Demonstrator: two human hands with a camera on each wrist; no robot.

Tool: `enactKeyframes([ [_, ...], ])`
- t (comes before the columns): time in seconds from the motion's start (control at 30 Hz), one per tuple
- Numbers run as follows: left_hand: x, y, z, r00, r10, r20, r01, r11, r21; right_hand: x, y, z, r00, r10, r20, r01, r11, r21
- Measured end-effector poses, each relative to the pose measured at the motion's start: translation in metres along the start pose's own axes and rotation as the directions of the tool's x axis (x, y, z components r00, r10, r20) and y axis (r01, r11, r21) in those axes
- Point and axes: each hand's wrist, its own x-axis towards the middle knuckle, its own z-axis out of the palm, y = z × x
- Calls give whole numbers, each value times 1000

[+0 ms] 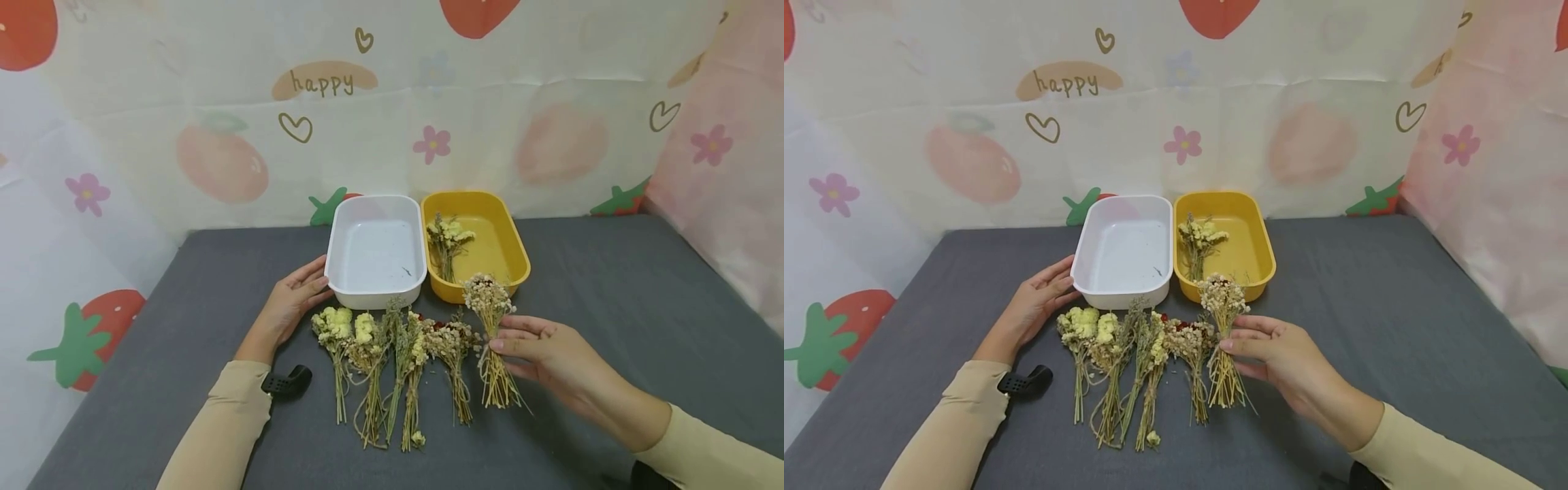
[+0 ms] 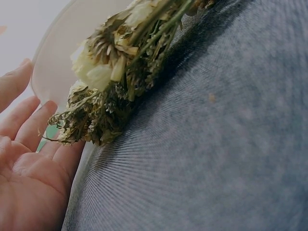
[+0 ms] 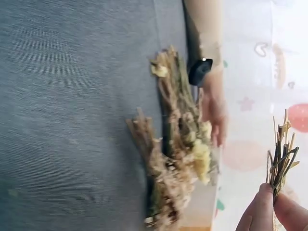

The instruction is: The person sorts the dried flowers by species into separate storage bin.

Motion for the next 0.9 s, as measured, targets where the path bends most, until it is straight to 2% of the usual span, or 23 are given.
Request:
enactKeyframes([
  [0.23,0,-1,0,1000,-7,3,7,1000,-3,11,-25,14,998,-55,27,56,997,-55],
  [0.47,1,-1,-1,1000,-6,6,6,1000,-9,30,-48,24,994,-98,52,103,990,-97],
  [0.73,0,1,0,1000,-3,2,3,1000,-4,61,-67,37,994,-101,50,106,990,-91],
  [0.9,-1,1,0,1000,5,9,-5,1000,-3,81,-74,48,996,-81,21,82,993,-79],
])
